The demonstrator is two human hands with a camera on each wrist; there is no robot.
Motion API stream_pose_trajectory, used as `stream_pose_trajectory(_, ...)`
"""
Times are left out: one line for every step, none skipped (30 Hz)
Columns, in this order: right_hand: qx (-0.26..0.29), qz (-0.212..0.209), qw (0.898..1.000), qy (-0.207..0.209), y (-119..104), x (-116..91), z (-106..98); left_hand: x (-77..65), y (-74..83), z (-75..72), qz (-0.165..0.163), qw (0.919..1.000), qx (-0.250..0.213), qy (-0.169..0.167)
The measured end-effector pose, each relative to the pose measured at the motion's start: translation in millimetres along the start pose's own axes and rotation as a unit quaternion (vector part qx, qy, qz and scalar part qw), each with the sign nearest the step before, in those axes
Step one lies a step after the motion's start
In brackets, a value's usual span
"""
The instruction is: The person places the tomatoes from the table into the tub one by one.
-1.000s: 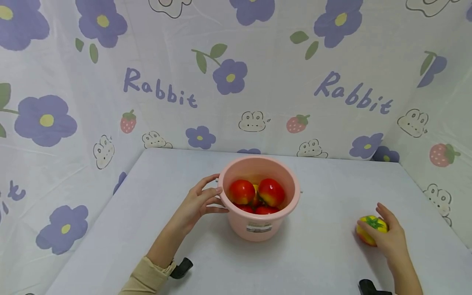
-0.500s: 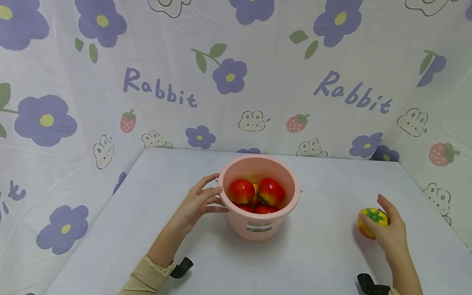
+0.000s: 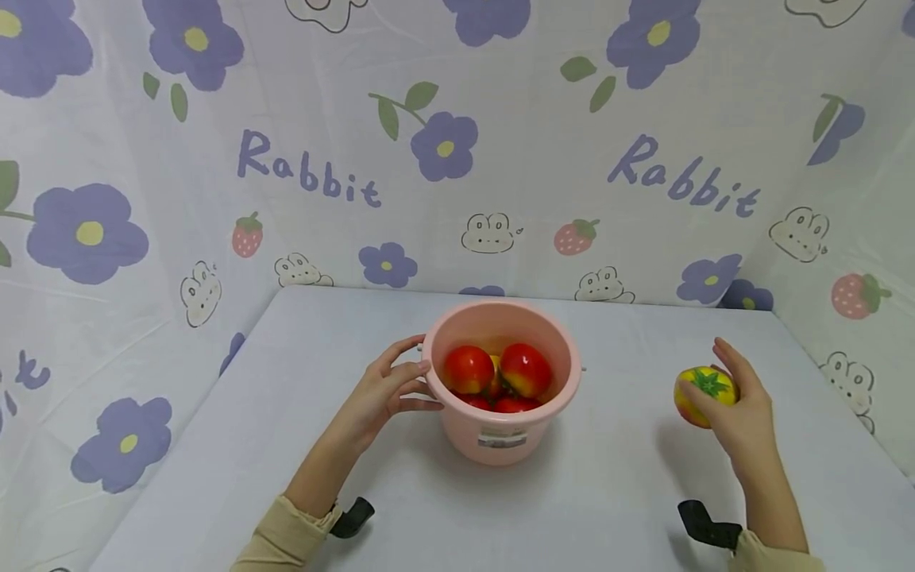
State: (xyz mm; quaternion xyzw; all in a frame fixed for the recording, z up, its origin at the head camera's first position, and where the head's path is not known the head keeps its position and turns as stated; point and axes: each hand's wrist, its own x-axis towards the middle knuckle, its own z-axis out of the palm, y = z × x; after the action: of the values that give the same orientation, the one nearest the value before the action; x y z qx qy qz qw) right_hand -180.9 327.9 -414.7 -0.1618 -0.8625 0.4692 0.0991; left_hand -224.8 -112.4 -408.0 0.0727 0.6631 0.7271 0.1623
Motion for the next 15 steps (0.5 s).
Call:
stream_pose_trajectory(0.003,-0.004,1.0,0.0,-4,1,0,0.1,0.3,0.2,0.0,1.0,0.0,0.0)
stream_pose_trajectory(0.005,-0.01,1.0,-0.001,-8,1,1,0.3,0.4,0.3,0.001,1.0,-0.001,0.0)
stream_pose_trajectory(0.007,-0.015,1.0,-0.001,-12,1,1,0.3,0.5,0.4,0.001,1.0,-0.001,0.0)
stream_pose_trajectory(0.008,-0.02,1.0,-0.002,-17,2,1,0.3,0.5,0.4,0.001,1.0,-0.001,-0.001)
stream_pose_trajectory(0.007,-0.025,1.0,-0.002,-21,2,1,0.4,0.4,0.4,0.001,1.0,-0.001,-0.002)
stream_pose_trajectory(0.008,-0.031,0.999,-0.002,-26,3,2,0.4,0.3,0.5,0.0,1.0,-0.004,-0.002)
stream_pose_trajectory(0.008,-0.037,0.999,-0.001,-30,3,2,0.4,0.2,0.4,-0.001,1.0,-0.002,-0.002)
stream_pose_trajectory(0.008,-0.044,0.999,0.0,-35,3,2,0.5,0.0,0.3,-0.001,1.0,-0.003,-0.003)
stream_pose_trajectory(0.009,-0.05,0.999,0.001,-40,4,3,0.6,0.0,0.3,-0.001,1.0,-0.002,-0.004)
stream_pose_trajectory(0.011,-0.054,0.998,0.002,-44,4,3,0.7,0.0,0.3,-0.001,1.0,-0.002,-0.003)
stream_pose_trajectory(0.014,-0.059,0.998,0.003,-49,5,4,0.7,0.0,0.3,-0.001,1.0,-0.001,-0.003)
stream_pose_trajectory(0.018,-0.062,0.998,0.004,-54,6,4,0.8,0.0,0.2,-0.001,1.0,-0.001,-0.003)
stream_pose_trajectory(0.023,-0.067,0.998,0.004,-59,6,5,0.8,0.1,0.2,-0.001,1.0,-0.001,-0.003)
stream_pose_trajectory(0.027,-0.071,0.997,0.003,-64,7,6,0.9,0.2,0.2,0.0,1.0,-0.002,-0.003)
stream_pose_trajectory(0.032,-0.076,0.997,0.001,-68,8,7,0.9,0.4,0.2,0.0,1.0,-0.002,-0.003)
